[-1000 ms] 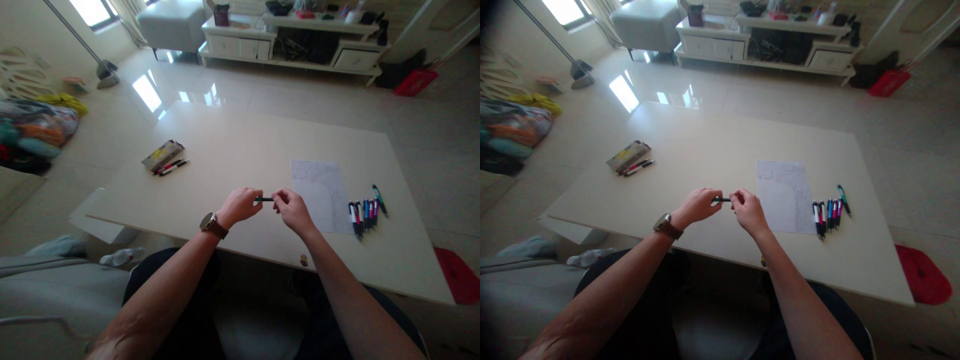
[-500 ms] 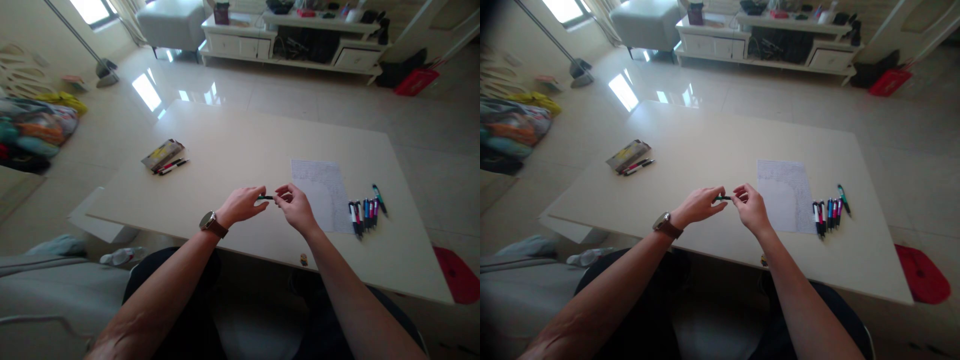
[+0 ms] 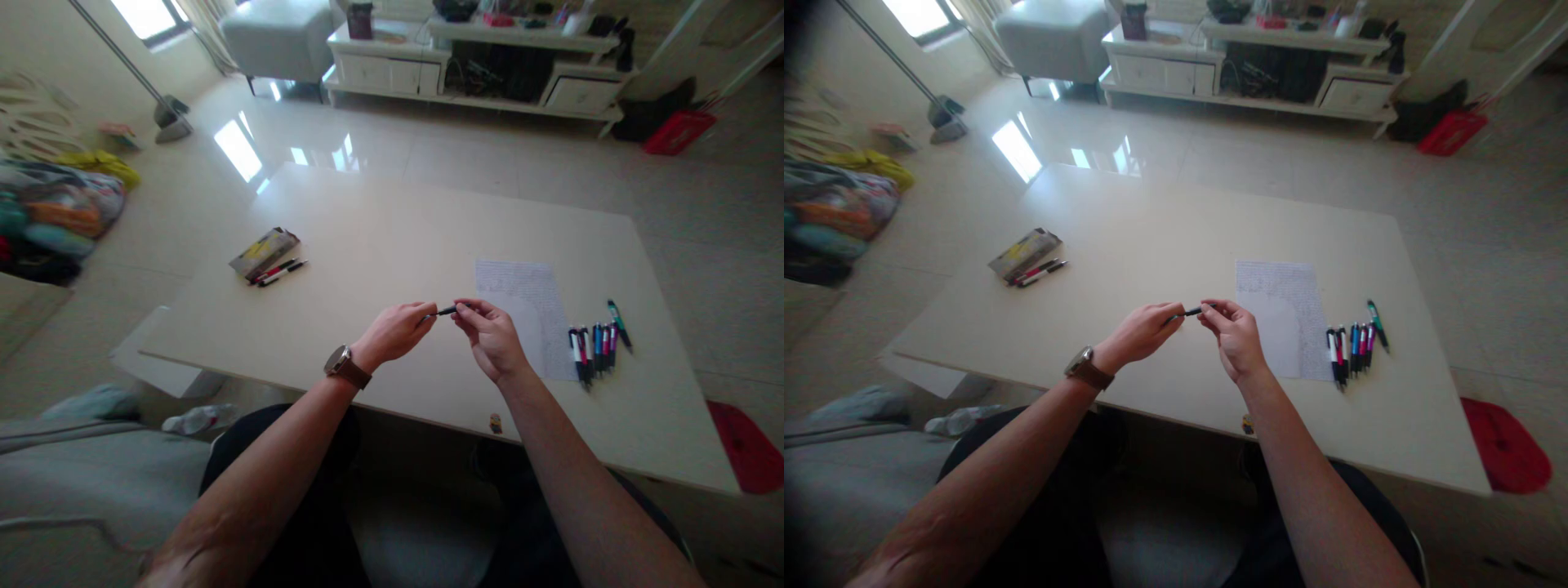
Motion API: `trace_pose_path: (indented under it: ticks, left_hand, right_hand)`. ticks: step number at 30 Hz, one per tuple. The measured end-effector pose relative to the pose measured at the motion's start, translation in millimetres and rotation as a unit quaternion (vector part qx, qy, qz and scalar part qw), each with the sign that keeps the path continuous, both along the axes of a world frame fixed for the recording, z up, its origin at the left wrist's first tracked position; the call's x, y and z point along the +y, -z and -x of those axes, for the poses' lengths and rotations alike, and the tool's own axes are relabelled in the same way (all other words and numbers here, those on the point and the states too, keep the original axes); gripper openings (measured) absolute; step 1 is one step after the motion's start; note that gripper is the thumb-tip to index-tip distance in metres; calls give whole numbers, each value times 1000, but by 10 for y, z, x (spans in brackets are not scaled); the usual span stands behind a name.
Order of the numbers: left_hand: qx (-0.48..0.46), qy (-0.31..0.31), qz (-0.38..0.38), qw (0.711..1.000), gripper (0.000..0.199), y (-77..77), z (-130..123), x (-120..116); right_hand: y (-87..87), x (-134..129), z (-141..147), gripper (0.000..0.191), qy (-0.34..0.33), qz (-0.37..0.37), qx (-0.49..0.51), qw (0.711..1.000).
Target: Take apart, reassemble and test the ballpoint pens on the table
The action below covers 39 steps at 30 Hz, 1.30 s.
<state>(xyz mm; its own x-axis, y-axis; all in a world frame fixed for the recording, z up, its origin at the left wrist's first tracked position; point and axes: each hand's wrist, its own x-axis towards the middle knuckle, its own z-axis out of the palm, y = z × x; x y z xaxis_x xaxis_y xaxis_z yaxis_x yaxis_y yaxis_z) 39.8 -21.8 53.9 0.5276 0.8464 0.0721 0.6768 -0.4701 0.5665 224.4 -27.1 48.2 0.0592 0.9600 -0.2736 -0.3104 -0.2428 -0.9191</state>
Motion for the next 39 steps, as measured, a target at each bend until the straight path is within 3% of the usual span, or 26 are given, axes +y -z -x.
trace_pose_path:
  ticks: [4,7,13,19,25,28,31,35,39]
  left_hand:
    - [-24,-10,8,1000,26,30,16,2]
    - [-54,-50,26,997,22,46,53,27]
    - [-116,-208,69,969,17,145,196,179]
    - [-41,-280,160,946,11,497,287,243]
    - [49,-284,143,947,15,791,255,215]
    - [58,-286,145,946,12,802,224,200]
    - [50,-278,139,949,15,718,181,200]
    - [-105,-193,170,961,21,523,92,210]
    - [-263,-111,208,936,24,370,10,186]
  right_hand:
    - [19,41,-44,34,117,-18,22,993]
    - [16,62,-91,34,161,-20,32,986]
    - [0,46,-97,33,140,-8,41,989]
    - [11,46,-89,31,133,-8,58,989]
    - [8,42,-88,28,126,-13,72,989]
    - [-1,35,-84,28,113,-20,67,991]
    - [1,25,-88,27,97,-17,54,994]
    - [32,10,-101,21,57,-2,-41,998]
    - [79,-8,-61,24,-19,-2,-161,987]
